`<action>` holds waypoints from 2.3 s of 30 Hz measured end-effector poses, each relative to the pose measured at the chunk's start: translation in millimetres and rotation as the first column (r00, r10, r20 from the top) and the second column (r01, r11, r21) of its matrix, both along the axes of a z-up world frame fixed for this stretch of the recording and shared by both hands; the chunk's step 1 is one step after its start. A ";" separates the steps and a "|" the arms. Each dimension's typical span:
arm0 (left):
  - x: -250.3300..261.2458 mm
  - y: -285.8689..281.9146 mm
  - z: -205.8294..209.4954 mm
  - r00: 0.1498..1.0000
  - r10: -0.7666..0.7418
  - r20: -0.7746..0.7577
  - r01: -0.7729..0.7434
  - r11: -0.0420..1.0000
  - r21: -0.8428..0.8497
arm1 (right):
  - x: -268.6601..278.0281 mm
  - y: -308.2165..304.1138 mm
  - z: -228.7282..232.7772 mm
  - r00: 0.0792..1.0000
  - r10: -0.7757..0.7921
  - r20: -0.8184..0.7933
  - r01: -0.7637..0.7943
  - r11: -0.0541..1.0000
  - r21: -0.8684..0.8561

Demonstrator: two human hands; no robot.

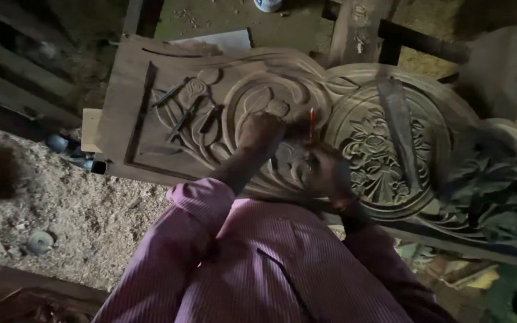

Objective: The person carves a floral design into a wooden panel using a chisel and mallet. They also use a red pencil to mark the wood and a metal square to measure and guide the carving.

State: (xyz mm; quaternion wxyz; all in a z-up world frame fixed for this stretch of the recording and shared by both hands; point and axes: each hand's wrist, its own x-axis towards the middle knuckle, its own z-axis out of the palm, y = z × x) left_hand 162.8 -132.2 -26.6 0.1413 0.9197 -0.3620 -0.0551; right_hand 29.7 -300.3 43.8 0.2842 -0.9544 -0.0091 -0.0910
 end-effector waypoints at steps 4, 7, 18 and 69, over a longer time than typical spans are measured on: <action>-8.2 15.6 7.9 0.956 0.162 -0.245 -0.175 0.984 -0.031 | 7.9 3.8 -22.1 0.971 0.021 -0.240 0.098 0.875 0.474; -30.1 37.0 26.3 0.916 0.220 -0.336 -0.306 0.924 -0.229 | 24.7 11.0 -50.2 0.898 0.196 -0.394 0.203 0.609 0.766; -137.8 109.1 50.0 0.687 0.687 -0.237 -0.701 0.539 -0.467 | 78.8 69.5 -29.7 0.870 0.451 -0.201 -0.297 0.803 0.516; -168.4 82.0 11.3 0.397 0.898 -0.190 -0.907 0.353 -0.228 | 81.1 110.6 -31.6 0.785 0.608 -0.122 -0.459 0.702 0.544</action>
